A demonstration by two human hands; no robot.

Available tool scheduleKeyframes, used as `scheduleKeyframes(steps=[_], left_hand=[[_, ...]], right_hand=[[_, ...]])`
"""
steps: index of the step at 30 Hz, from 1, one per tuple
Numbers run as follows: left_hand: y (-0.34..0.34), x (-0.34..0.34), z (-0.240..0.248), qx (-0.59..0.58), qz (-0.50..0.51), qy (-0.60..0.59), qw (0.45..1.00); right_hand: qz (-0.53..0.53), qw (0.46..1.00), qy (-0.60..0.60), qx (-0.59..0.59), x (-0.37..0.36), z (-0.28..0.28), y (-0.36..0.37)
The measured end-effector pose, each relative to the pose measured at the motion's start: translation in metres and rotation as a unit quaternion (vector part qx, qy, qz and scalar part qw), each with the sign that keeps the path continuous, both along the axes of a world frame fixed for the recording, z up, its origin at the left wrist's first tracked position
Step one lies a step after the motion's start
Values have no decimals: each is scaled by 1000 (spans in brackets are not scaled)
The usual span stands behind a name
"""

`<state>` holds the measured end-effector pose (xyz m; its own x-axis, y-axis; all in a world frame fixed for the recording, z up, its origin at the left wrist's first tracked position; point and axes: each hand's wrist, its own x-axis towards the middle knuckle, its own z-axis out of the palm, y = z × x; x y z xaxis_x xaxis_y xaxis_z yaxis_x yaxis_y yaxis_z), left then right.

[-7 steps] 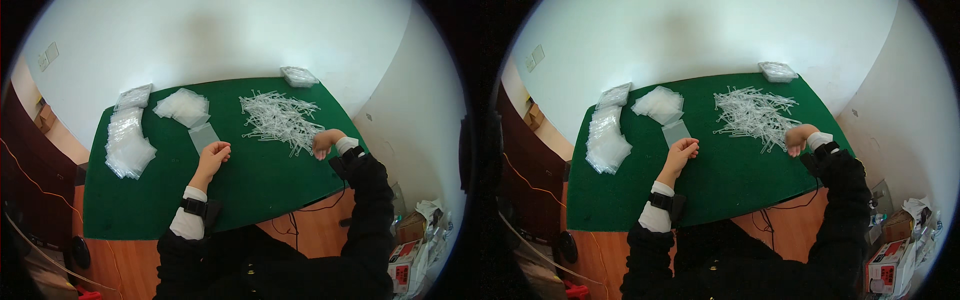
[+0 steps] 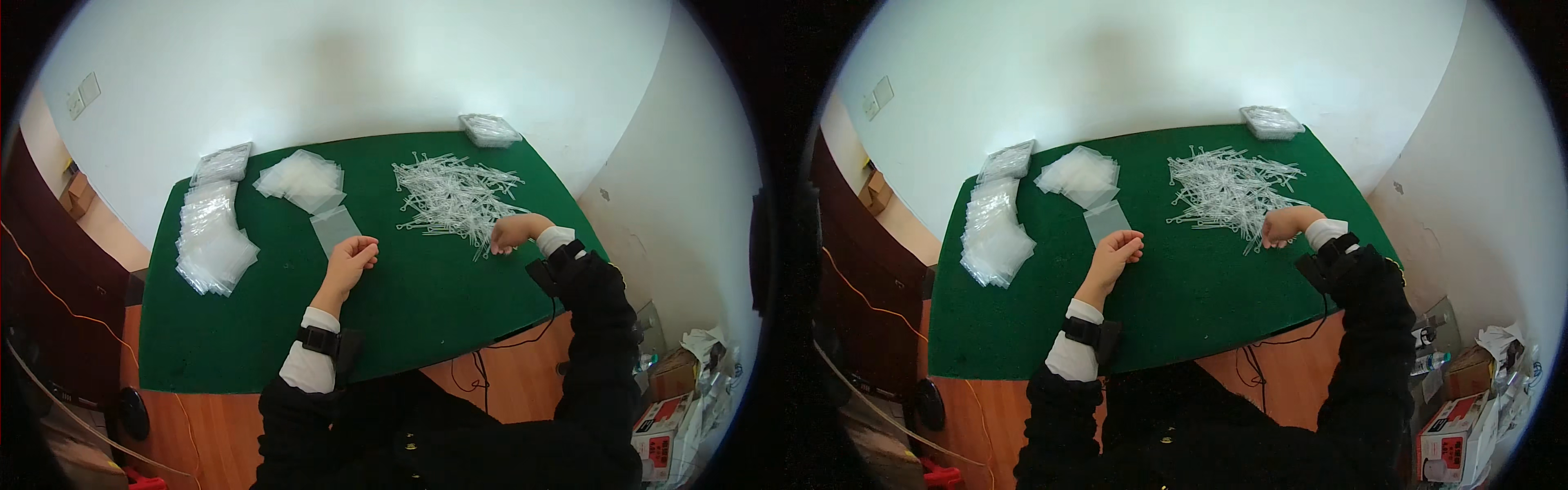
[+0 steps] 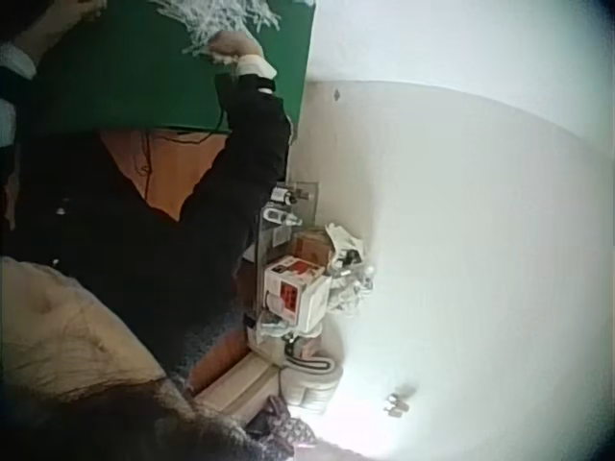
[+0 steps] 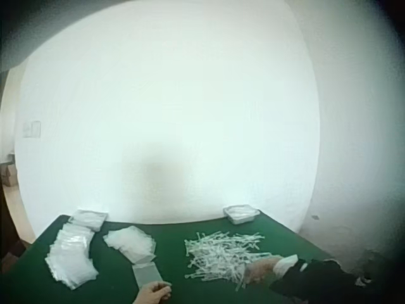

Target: Packaging plastic cable ties into small plastic bags.

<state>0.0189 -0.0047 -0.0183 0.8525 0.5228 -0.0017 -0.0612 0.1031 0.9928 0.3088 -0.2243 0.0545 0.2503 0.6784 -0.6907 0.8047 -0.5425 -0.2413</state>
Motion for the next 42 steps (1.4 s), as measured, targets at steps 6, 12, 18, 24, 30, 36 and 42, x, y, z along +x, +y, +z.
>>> scheduleKeyframes(steps=[6, 12, 18, 24, 30, 36, 42], left_hand=[[3, -4, -3, -2, 6, 1, 1000], [3, 1, -3, 0, 0, 0, 1000], [7, 0, -7, 8, -1, 2, 1000], [6, 0, -8, 7, -5, -4, 1000], [3, 1, -7, 15, -12, -2, 1000], [5, 1, -9, 35, -15, 6, 999], [4, 1, -8, 32, -19, 8, 999]], right_hand=[[66, 979, -47, 186, -11, 7, 24], [33, 977, -15, 208, 7, 7, 20], [-100, 986, 116, 61, -17, 6, 26], [34, 959, -7, 282, -14, -25, 55], [8, 883, -170, 436, -14, -31, 67], [30, 846, -165, 506, -55, -29, 87], [51, 733, -333, 591, -78, -63, 103]])
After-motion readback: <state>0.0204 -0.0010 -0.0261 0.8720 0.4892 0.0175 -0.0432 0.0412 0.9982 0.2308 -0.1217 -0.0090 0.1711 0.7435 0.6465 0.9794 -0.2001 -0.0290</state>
